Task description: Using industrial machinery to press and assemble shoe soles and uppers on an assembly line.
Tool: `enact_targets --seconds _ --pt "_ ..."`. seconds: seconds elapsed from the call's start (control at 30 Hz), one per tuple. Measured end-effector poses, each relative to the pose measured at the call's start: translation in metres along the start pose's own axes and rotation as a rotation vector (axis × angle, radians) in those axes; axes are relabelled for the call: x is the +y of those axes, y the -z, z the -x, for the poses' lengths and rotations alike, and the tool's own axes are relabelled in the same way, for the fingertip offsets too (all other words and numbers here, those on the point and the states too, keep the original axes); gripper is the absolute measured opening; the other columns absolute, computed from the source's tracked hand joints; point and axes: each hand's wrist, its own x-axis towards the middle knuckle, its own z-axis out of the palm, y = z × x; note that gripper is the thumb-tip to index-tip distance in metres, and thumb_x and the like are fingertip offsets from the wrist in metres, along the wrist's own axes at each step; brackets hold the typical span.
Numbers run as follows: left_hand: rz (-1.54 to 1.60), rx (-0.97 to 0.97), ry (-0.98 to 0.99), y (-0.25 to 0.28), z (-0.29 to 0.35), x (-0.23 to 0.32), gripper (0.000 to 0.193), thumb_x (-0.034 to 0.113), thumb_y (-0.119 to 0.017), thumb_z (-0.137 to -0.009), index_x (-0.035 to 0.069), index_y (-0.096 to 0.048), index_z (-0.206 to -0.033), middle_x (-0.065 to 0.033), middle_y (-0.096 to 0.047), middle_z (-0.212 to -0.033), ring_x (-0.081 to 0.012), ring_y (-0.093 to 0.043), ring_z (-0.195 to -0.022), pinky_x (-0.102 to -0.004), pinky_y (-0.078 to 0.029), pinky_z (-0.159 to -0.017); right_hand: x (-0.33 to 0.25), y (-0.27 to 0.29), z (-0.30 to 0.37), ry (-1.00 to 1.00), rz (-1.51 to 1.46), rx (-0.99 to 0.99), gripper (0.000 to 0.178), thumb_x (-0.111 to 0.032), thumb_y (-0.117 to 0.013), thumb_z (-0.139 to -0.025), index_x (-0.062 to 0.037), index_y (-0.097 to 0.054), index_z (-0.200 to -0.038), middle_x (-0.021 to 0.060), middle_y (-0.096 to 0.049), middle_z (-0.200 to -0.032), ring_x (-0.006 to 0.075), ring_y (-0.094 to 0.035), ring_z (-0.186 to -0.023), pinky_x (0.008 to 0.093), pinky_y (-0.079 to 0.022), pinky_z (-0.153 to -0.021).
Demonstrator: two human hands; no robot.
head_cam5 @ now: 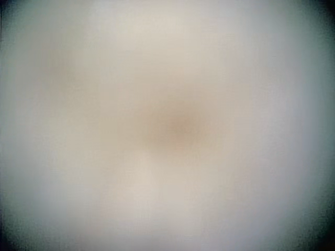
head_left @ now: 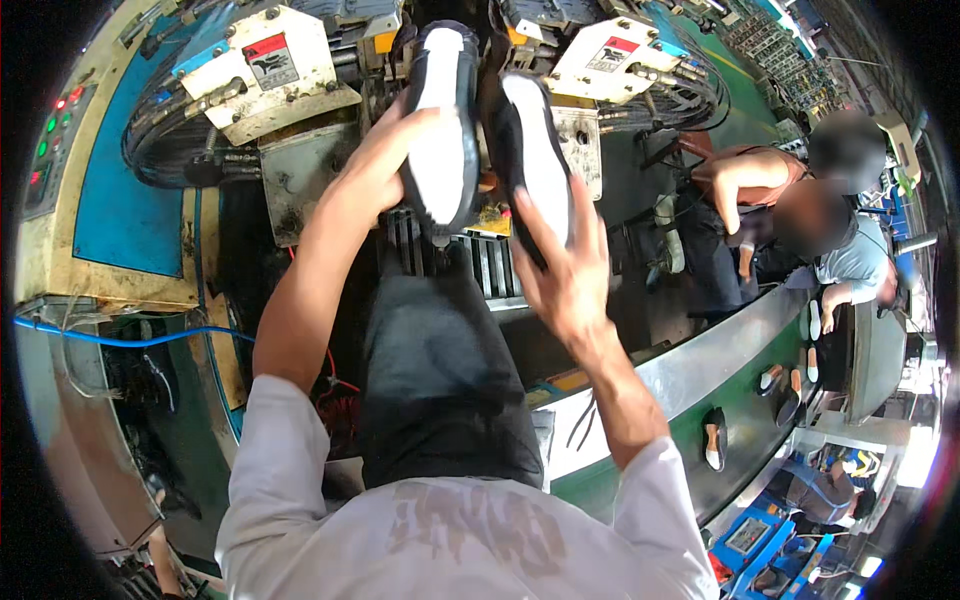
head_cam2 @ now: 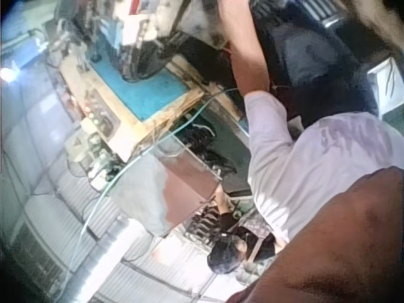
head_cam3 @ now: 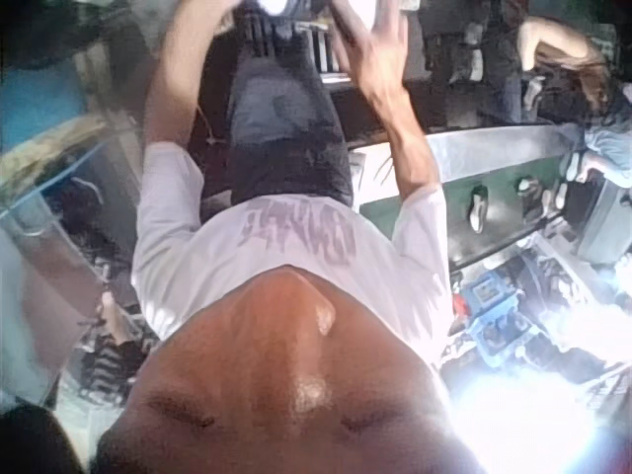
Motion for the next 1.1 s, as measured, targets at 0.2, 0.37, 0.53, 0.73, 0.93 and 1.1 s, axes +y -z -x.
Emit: enact_targets --seconds 0.2,0.37,0.53,0.73,0.93,1.1 --pt "0.586 -0.154 0.042 0.034 0.196 -0.006 0.082 0.046 -0.056 -0.109 0.000 -0.028 -0.171 -0.0367 -0.047 -0.162 -0.0610 -0.057 -0.138 -0.0714 -0.046 -0.119 -0.019 -0.074 -0.101 0.084 0.017 0.067 0.066 -0.022 -0.083 -0.093 -0.0313 -0.063 -0.155 0.0353 -0.035 -0.167 0.0563 -0.055 -0.134 0.0592 -0.049 -0.113" --pt "0.518 0.124 -0.082 0.074 0.299 -0.051 0.096 0.069 -0.051 -0.107 0.000 -0.028 -0.170 -0.0366 -0.054 -0.155 -0.0567 -0.065 -0.131 -0.0701 -0.051 -0.114 -0.024 -0.122 -0.110 -0.019 0.023 0.006 0.073 -0.024 -0.082 -0.092 -0.0329 -0.057 -0.160 0.0374 -0.033 -0.167 0.0597 -0.053 -0.133 0.0614 -0.049 -0.112" --pt "0.460 0.294 -0.061 0.101 0.357 -0.082 0.086 0.066 -0.046 -0.110 -0.001 -0.038 -0.165 -0.0344 -0.060 -0.149 -0.0521 -0.069 -0.126 -0.0658 -0.055 -0.111 -0.028 -0.134 -0.109 0.015 0.046 0.058 0.071 -0.023 -0.078 -0.094 -0.0275 -0.055 -0.161 0.0374 -0.033 -0.168 0.0597 -0.045 -0.143 0.0623 -0.044 -0.117" --pt "0.466 0.332 -0.074 0.087 0.368 -0.104 0.083 0.065 -0.044 -0.111 -0.001 -0.041 -0.163 -0.0328 -0.062 -0.147 -0.0510 -0.070 -0.124 -0.0646 -0.055 -0.111 -0.019 -0.148 -0.101 0.294 0.151 0.196 0.062 -0.014 -0.071 -0.096 -0.0069 -0.057 -0.156 0.0321 -0.044 -0.164 0.0527 -0.037 -0.155 0.0616 -0.032 -0.127" --pt "0.329 0.413 0.063 0.072 0.331 -0.098 0.085 0.070 -0.042 -0.110 -0.001 -0.045 -0.157 -0.0287 -0.070 -0.133 -0.0437 -0.077 -0.111 -0.0562 -0.064 -0.097 -0.004 -0.163 -0.161 0.281 0.131 0.244 0.061 -0.017 -0.070 -0.097 -0.0064 -0.057 -0.156 0.0332 -0.045 -0.163 0.0529 -0.039 -0.153 0.0600 -0.032 -0.128" --pt "0.263 0.472 0.180 0.064 0.311 -0.099 0.086 0.069 -0.035 -0.111 -0.003 -0.045 -0.157 -0.0264 -0.071 -0.129 -0.0415 -0.079 -0.104 -0.0509 -0.065 -0.094 0.005 -0.177 -0.223 0.298 0.197 0.280 0.059 -0.019 -0.069 -0.097 -0.0071 -0.060 -0.153 0.0325 -0.052 -0.157 0.0514 -0.043 -0.150 0.0582 -0.033 -0.128"
